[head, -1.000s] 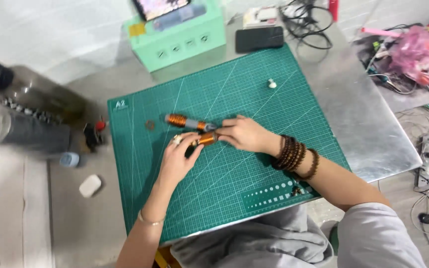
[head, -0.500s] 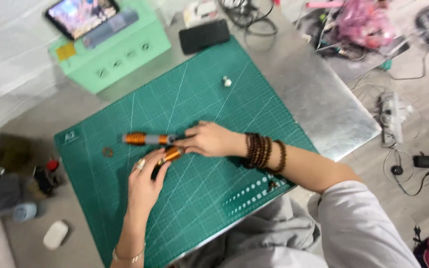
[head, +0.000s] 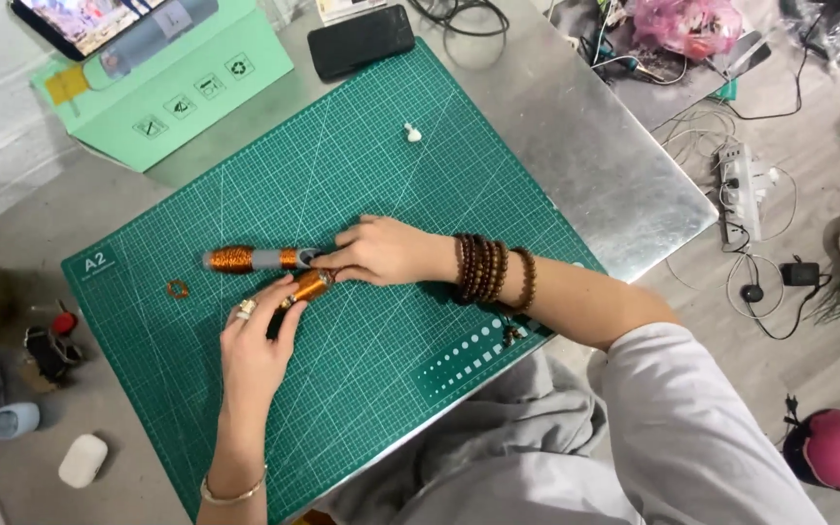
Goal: The person sits at a workbench and assembles a tattoo machine pen by hand. They pick up the copper coil body, attach and twist on the front barrel and tip components, tighten the parts together, and hold the assembled device up while fitting the remaining pieces.
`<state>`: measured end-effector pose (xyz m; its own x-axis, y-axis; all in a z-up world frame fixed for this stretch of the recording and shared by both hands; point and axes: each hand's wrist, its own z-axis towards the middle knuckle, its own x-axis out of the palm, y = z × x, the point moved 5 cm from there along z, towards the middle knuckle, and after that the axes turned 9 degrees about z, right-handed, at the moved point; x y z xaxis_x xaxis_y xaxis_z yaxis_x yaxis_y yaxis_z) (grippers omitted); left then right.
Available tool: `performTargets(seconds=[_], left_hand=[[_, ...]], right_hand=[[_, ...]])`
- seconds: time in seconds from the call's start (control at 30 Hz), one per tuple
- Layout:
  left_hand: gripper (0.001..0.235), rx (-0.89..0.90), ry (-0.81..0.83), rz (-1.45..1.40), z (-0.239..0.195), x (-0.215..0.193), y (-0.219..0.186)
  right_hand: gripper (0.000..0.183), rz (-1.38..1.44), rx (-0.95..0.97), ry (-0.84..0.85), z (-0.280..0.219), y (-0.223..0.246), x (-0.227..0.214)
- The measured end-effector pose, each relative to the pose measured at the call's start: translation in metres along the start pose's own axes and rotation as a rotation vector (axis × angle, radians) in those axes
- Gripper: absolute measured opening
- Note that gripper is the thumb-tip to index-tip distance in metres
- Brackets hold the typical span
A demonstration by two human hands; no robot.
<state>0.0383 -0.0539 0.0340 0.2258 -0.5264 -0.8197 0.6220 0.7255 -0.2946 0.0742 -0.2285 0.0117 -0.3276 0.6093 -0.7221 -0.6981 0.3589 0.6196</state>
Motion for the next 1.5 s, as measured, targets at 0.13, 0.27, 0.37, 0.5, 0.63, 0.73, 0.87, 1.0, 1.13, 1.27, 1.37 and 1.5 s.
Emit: performTargets(seconds=[0.13,0.27,0.37,0.5,0.63,0.73,0.87,1.0,1.13,1.27,1.37,1.5], left_hand=[[0.018,0.002,-0.013,0.018,-0.002,-0.002,0.001],[0.019,0.012,-0.011,0.030,-0.005,0.003,0.004],[0.020,-0.011,-0.006,0.018,-0.006,0.000,0.002],[0.020,-0.004,0.023,-0.053,-0.001,-0.004,-0.003],[0.021,-0.007,0.010,-0.040,-0.003,-0.001,0.000],[0.021,-0.001,-0.002,-0.038,-0.004,-0.001,0.000],[0.021,-0.023,0.026,-0.076,-0.001,-0.003,0.000],[0.019,-0.056,0.039,-0.083,0.000,-0.010,-0.009],[0.019,-0.056,0.052,-0.113,0.000,-0.010,-0.005],[0.019,-0.034,0.009,-0.110,-0.001,-0.008,-0.004],[0.023,-0.022,0.096,-0.152,0.000,-0.009,-0.006],[0.022,-0.010,0.094,-0.157,-0.001,-0.010,-0.007]], right_hand=[[0.031,0.015,0.003,0.012,0.001,0.002,0.001],[0.030,-0.001,0.023,0.014,0.001,0.001,-0.001],[0.030,0.030,0.041,0.014,0.001,-0.001,0.002],[0.029,0.005,0.025,0.000,0.000,-0.004,0.004],[0.030,0.026,0.012,0.003,0.000,0.003,-0.002],[0.030,0.020,0.009,-0.002,0.000,0.003,-0.002],[0.025,0.033,0.011,-0.023,0.003,0.001,-0.008],[0.021,0.015,0.062,-0.072,-0.001,-0.019,-0.009],[0.008,-0.112,0.158,-0.240,-0.012,-0.044,-0.057],[0.004,-0.244,0.250,-0.379,-0.034,-0.066,-0.096],[0.028,-0.579,0.241,-0.470,-0.048,-0.078,-0.114],[0.022,-0.701,0.432,-0.581,-0.059,-0.085,-0.131]])
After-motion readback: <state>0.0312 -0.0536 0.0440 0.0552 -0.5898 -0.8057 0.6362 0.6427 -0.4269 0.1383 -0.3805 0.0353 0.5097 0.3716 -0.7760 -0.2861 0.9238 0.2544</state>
